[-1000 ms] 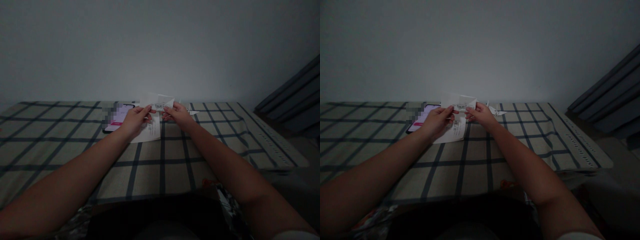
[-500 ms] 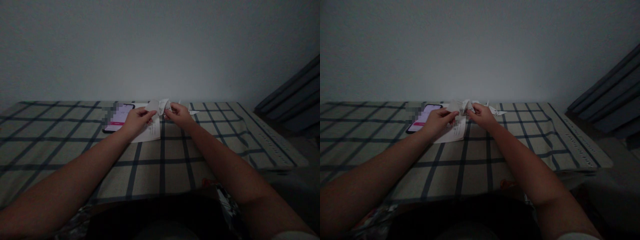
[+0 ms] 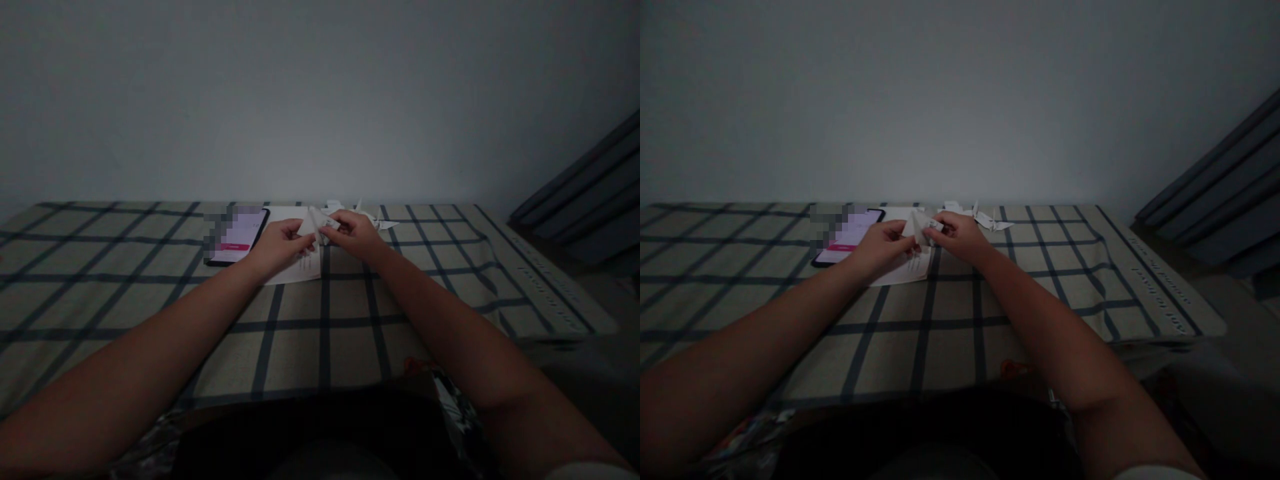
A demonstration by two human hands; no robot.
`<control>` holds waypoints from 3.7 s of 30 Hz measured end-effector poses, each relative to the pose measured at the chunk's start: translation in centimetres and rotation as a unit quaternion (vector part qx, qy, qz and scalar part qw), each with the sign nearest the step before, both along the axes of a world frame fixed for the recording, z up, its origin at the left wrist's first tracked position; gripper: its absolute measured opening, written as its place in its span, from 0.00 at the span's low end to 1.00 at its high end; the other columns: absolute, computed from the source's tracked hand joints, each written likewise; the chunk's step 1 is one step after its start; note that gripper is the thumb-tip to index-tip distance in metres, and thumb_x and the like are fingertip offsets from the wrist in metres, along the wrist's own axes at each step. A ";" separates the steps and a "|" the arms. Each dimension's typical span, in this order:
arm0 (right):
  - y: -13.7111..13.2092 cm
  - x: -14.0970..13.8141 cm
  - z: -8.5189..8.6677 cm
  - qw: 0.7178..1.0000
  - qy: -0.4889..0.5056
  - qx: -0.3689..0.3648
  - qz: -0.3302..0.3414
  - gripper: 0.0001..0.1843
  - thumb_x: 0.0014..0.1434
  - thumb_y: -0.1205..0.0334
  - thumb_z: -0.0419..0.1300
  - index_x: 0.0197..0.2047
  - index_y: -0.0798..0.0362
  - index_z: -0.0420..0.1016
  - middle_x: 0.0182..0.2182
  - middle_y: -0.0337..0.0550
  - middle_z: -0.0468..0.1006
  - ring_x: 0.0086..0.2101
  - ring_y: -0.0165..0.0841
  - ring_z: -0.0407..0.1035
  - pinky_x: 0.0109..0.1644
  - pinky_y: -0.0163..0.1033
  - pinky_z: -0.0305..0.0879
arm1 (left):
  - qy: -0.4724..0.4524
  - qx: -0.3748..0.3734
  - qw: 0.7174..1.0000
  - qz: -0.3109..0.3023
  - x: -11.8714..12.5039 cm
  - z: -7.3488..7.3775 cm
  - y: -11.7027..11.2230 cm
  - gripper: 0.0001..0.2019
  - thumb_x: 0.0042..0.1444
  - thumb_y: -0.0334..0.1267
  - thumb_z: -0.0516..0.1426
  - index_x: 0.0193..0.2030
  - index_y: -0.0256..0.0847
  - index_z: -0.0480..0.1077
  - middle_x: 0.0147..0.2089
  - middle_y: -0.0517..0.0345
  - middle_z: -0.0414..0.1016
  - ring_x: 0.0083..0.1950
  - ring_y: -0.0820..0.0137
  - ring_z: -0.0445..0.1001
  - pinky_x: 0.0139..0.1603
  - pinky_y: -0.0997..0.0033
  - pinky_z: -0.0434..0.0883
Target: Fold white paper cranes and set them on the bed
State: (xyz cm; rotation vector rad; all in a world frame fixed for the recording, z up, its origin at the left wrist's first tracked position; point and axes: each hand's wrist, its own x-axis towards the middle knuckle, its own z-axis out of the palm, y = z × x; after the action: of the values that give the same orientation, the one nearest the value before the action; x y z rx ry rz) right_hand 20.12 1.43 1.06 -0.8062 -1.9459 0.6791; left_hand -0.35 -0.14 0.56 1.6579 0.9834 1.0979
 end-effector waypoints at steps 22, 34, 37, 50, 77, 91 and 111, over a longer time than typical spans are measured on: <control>0.4 0.5 -0.1 0.990 -0.093 0.097 -0.036 0.15 0.62 0.51 0.63 0.31 0.54 0.77 0.27 0.39 0.73 0.28 0.30 0.62 0.35 0.37 0.58 | -0.082 -0.052 0.994 -0.046 0.1 -0.4 -0.1 0.17 0.51 0.48 0.68 0.44 0.40 0.80 0.41 0.53 0.81 0.37 0.70 0.75 0.38 0.71 0.70; -0.1 0.3 0.2 0.998 -0.043 0.042 -0.004 0.14 0.64 0.52 0.60 0.39 0.55 0.79 0.34 0.42 0.78 0.34 0.31 0.69 0.36 0.35 0.62 | -0.122 -0.033 0.992 0.019 0.1 0.2 0.0 0.11 0.51 0.41 0.64 0.39 0.39 0.81 0.40 0.55 0.81 0.42 0.68 0.76 0.43 0.71 0.72; 0.0 0.3 0.3 0.997 -0.059 0.049 -0.014 0.16 0.64 0.49 0.59 0.33 0.53 0.76 0.30 0.41 0.75 0.32 0.31 0.66 0.36 0.37 0.62 | -0.115 -0.023 0.993 0.022 0.0 0.2 0.0 0.11 0.53 0.44 0.64 0.38 0.39 0.81 0.41 0.51 0.81 0.43 0.66 0.77 0.44 0.69 0.73; 0.2 0.4 0.2 0.999 -0.048 0.009 0.005 0.12 0.60 0.53 0.59 0.36 0.54 0.75 0.32 0.42 0.75 0.34 0.32 0.66 0.37 0.37 0.62 | -0.031 0.060 0.993 0.096 0.1 0.3 0.0 0.18 0.54 0.54 0.65 0.39 0.40 0.81 0.40 0.52 0.83 0.39 0.66 0.77 0.41 0.69 0.73; 0.9 0.2 -0.4 0.994 0.072 -0.083 0.028 0.21 0.54 0.48 0.70 0.44 0.53 0.76 0.37 0.40 0.76 0.32 0.28 0.68 0.36 0.35 0.65 | -0.090 0.053 0.994 0.038 -0.1 0.4 0.0 0.22 0.54 0.52 0.67 0.51 0.40 0.79 0.39 0.54 0.80 0.36 0.69 0.75 0.39 0.69 0.72; 0.9 0.3 -0.5 0.991 0.128 -0.022 0.027 0.21 0.60 0.48 0.66 0.53 0.47 0.75 0.48 0.44 0.76 0.50 0.37 0.72 0.55 0.43 0.70 | 0.012 0.183 0.978 0.098 -0.5 -0.6 0.8 0.31 0.51 0.41 0.69 0.63 0.45 0.69 0.36 0.62 0.73 0.35 0.72 0.74 0.42 0.69 0.75; 1.4 1.6 0.6 0.999 0.049 0.001 0.009 0.10 0.54 0.52 0.71 0.38 0.47 0.85 0.46 0.44 0.77 0.50 0.37 0.71 0.56 0.47 0.68 | 0.167 0.262 0.944 0.107 -1.0 0.4 -0.4 0.30 0.59 0.43 0.64 0.68 0.44 0.67 0.46 0.54 0.82 0.41 0.67 0.79 0.47 0.65 0.75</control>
State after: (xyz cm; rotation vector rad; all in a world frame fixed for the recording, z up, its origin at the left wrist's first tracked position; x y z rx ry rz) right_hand 21.73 2.79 1.65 -0.7410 -1.8671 0.7138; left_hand -1.31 -0.51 0.97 2.2654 1.1740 1.3316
